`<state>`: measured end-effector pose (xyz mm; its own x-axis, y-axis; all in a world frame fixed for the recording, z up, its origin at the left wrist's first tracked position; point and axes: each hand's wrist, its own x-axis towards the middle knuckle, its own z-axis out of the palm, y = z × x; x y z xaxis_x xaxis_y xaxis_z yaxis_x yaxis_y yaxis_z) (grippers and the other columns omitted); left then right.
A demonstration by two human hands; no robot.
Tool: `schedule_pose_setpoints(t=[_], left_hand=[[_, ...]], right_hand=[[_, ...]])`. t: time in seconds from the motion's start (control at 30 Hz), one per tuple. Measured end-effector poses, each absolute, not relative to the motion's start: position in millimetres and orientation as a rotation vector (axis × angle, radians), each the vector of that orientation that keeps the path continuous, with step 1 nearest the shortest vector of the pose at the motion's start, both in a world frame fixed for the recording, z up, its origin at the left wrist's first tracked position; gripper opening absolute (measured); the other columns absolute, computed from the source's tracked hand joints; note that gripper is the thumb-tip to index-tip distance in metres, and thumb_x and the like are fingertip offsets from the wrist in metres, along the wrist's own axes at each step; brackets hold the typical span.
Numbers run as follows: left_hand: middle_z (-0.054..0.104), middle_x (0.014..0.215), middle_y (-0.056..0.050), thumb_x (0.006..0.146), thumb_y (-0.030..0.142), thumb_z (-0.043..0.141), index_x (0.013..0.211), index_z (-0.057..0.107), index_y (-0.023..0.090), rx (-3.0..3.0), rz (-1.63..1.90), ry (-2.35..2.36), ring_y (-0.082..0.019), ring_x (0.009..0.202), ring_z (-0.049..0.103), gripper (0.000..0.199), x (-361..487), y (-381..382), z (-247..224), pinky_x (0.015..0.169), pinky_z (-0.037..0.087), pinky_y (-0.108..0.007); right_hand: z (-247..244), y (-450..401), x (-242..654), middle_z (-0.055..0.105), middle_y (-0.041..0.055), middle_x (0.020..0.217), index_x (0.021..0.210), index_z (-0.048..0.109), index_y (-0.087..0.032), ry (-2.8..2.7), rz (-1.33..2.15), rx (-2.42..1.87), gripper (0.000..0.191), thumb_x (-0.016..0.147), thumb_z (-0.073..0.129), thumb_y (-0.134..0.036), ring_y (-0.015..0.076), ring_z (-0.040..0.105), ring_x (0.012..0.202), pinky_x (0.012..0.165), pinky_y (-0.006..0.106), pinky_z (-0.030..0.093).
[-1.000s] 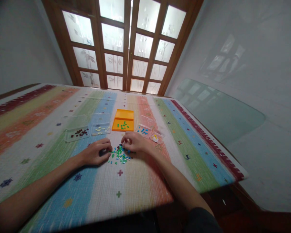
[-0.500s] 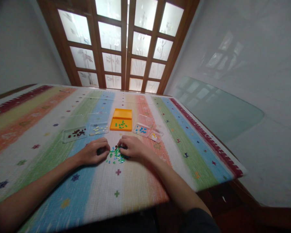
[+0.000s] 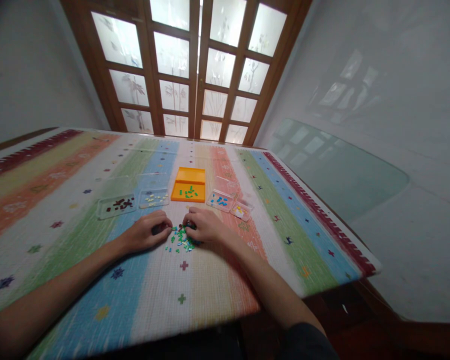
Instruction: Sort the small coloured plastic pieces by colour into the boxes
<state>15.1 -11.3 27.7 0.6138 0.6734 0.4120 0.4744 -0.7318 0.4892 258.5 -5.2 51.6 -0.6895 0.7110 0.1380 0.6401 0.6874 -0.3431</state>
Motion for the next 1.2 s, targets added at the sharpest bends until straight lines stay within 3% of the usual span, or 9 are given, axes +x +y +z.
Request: schedule_pose_setpoints(t=[0.33,0.53,0.73,1.2], left_hand=[[0.057,0.075,-0.001,0.096,0.029,0.049,0.093,0.063,0.017,2.462,0.888,0.95,-0.015,0.07,0.052,0.018,16,-11,29,0.066,0.043,-0.027],[0.059,0.075,-0.001,0.095,0.029,0.049,0.09,0.063,0.018,2.429,0.931,1.002,-0.016,0.069,0.054,0.018,17,-10,26,0.066,0.045,-0.028],[0.064,0.077,-0.003,0.096,0.034,0.047,0.101,0.064,0.016,2.3,1.082,1.247,-0.017,0.067,0.058,0.026,18,-5,19,0.071,0.05,-0.032],[0.073,0.089,-0.008,0.096,0.033,0.041,0.094,0.065,0.018,2.194,1.045,1.336,-0.022,0.08,0.066,0.029,15,-3,24,0.084,0.053,-0.038]], right_hand=[[58,-2,243,0.065,0.0024,0.084,0.097,0.07,-0.017,-2.505,0.327,-1.034,0.011,0.087,0.068,-0.021,0.0153,0.058,0.077,0.073,0.026,0.042],[56,9,235,0.065,0.002,0.083,0.09,0.069,-0.017,-2.6,0.288,-0.903,0.005,0.088,0.065,-0.016,0.0135,0.056,0.073,0.067,0.024,0.038],[61,38,236,0.065,0.0044,0.086,0.091,0.07,-0.015,-2.563,0.185,-1.035,0.008,0.089,0.062,-0.014,0.0143,0.057,0.076,0.068,0.024,0.038],[68,77,232,0.072,0.0103,0.095,0.102,0.079,-0.015,-2.436,0.115,-1.476,0.023,0.09,0.059,-0.015,0.0185,0.062,0.082,0.074,0.027,0.041]])
